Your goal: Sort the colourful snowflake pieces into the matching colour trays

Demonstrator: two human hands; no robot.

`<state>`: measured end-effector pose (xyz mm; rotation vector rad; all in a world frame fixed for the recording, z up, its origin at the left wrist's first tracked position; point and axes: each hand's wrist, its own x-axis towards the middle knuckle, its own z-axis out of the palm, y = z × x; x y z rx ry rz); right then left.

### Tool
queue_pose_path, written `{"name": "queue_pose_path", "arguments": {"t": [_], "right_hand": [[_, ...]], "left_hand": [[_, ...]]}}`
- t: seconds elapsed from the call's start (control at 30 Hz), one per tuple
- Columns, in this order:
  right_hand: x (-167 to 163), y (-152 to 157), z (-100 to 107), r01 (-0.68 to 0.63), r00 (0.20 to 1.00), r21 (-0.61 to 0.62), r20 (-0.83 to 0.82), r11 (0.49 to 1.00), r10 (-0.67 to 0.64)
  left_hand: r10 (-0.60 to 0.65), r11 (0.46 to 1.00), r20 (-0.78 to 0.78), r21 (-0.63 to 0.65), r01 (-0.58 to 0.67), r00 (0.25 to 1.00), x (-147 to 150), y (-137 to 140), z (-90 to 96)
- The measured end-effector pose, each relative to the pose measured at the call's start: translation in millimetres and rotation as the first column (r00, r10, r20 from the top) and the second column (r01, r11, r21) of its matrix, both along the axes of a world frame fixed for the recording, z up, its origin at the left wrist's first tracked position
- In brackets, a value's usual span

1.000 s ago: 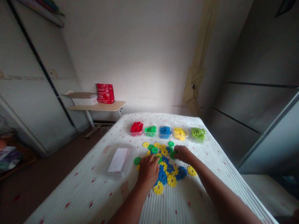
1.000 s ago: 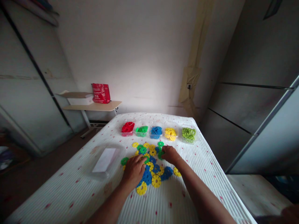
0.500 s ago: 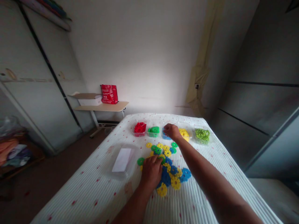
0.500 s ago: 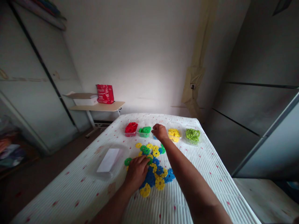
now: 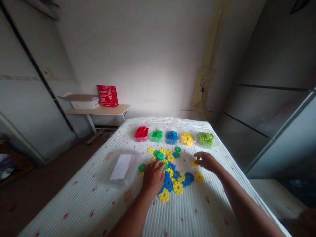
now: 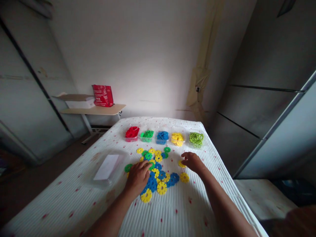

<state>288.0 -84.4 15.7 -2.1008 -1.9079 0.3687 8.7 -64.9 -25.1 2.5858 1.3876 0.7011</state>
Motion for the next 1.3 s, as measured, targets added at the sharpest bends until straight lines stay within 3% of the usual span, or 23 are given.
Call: {"name": "queue_pose_path", "arguments": {"t": [0.1, 0.2, 0.33, 0.47, 0.57, 0.7, 0.87, 1.03, 1.1, 1.17, 1.23, 1.3], "right_hand": [[-5, 1, -18, 0.011, 0.996, 0.007, 0.092, 1.000, -0.012], [-8, 4, -19, 0.018, 0.998, 0.017, 0.066, 1.000, -0.019], [-1, -6, 1, -0.063, 0.977, -0.073, -0.207, 0.995, 0.047], [8, -25, 11, -0.207, 0.897, -0.242, -0.434, 0.948, 0.085], [8, -34, 2, -0.201, 0.913, -0.306, -0.402, 0.931, 0.065], [4, -37, -10, -0.161, 0.959, -0.226, -0.266, 0.961, 0.098], [-4, -37, -1, -0.115, 0.987, -0.195, -0.130, 0.974, 0.091], [-5, -27, 13, -0.129, 0.953, -0.367, -0.303, 0.921, 0.012], [-3, -16, 23, -0.085, 0.925, -0.276, -0.378, 0.957, -0.027], [0, -1, 35, 0.014, 0.900, -0.107, -0.432, 0.994, -0.059], [4, 12, 47, 0.087, 0.883, 0.015, -0.465, 0.996, -0.070], [5, 23, 55, 0.105, 0.880, 0.051, -0.471, 0.993, -0.069]], "left_hand": [[0.001, 1.000, -0.006, 0.007, -0.001, 1.000, 0, 0, -1.0], [0.001, 1.000, -0.005, 0.016, -0.001, 1.000, 0, 0, -2.4], [-0.002, 1.000, 0.010, 0.015, 0.002, 1.000, -1, 0, -2.7], [-0.005, 1.000, 0.000, 0.016, 0.005, 1.000, -2, 0, -1.6], [-0.007, 1.000, 0.003, 0.016, 0.007, 1.000, -1, 0, -0.9], [-0.006, 1.000, 0.013, 0.007, 0.006, 1.000, -1, 0, -0.9], [-0.001, 1.000, 0.019, 0.013, 0.001, 1.000, -1, 0, -2.5], [-0.008, 1.000, 0.027, 0.011, 0.008, 1.000, -1, 0, -2.4], [-0.007, 1.000, 0.026, 0.008, 0.007, 1.000, -1, 0, -1.7], [-0.006, 1.000, 0.021, 0.008, 0.006, 1.000, -1, 0, -1.1], [-0.004, 1.000, 0.016, 0.008, 0.004, 1.000, -1, 0, -0.6], [-0.006, 1.000, 0.013, 0.006, 0.006, 1.000, -2, 0, -0.4]]}}
